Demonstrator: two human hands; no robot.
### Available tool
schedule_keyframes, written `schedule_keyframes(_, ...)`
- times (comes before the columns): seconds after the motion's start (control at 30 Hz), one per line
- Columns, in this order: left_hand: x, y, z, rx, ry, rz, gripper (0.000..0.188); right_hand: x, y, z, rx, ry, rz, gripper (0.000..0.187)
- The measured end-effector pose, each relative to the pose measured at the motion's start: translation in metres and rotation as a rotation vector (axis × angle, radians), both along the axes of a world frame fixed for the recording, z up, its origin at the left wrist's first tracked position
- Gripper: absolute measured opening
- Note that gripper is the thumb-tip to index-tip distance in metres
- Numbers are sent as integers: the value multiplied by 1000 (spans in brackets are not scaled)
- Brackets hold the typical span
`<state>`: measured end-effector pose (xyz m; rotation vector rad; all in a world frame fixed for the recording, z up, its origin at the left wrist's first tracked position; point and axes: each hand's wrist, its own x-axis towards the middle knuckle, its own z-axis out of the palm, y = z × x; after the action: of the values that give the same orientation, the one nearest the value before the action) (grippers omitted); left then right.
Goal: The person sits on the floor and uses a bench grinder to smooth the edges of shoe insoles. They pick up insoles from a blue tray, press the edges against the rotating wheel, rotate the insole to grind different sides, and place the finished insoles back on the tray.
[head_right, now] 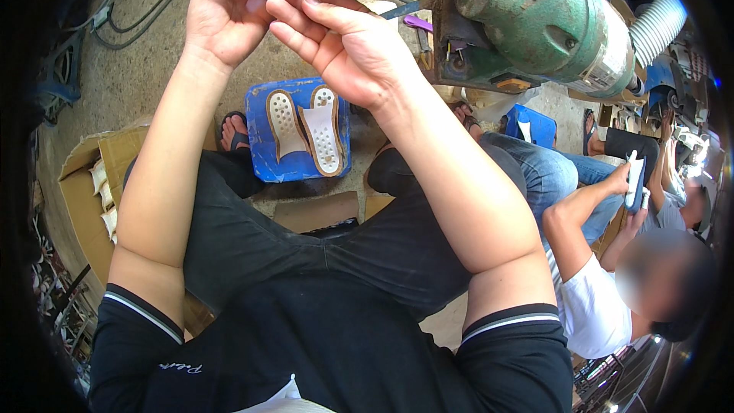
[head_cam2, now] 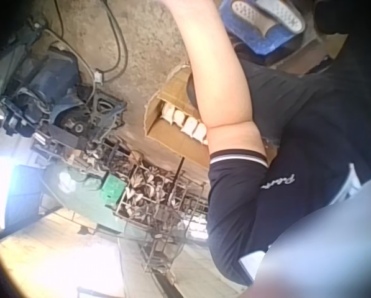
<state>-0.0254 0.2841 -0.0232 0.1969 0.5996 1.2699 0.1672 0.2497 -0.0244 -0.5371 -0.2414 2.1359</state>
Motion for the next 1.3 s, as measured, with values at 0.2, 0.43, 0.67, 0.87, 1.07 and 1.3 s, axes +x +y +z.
schedule_keyframes(0.2,-1,5,-6,1,-18,-3,27,-3,3,-3,14,-8,-17,19)
schedule_keyframes(0.43,-2,8,-12,54,-33,-9,26,-8,6,-4,19,-46,-48,17)
schedule_keyframes(0.67,-2,10,-16,149,-7,-13,26,-12,7,-5,30,-84,-71,16)
schedule_keyframes(0.87,-3,11,-15,63,-40,7,27,-15,8,-6,16,-91,-77,17)
schedule_keyframes(1.07,-4,14,-22,-28,-31,49,29,-18,9,-7,18,-91,-87,17)
schedule_keyframes(1.3,-16,22,-42,-123,-18,82,46,-18,9,-13,-23,-135,-65,21)
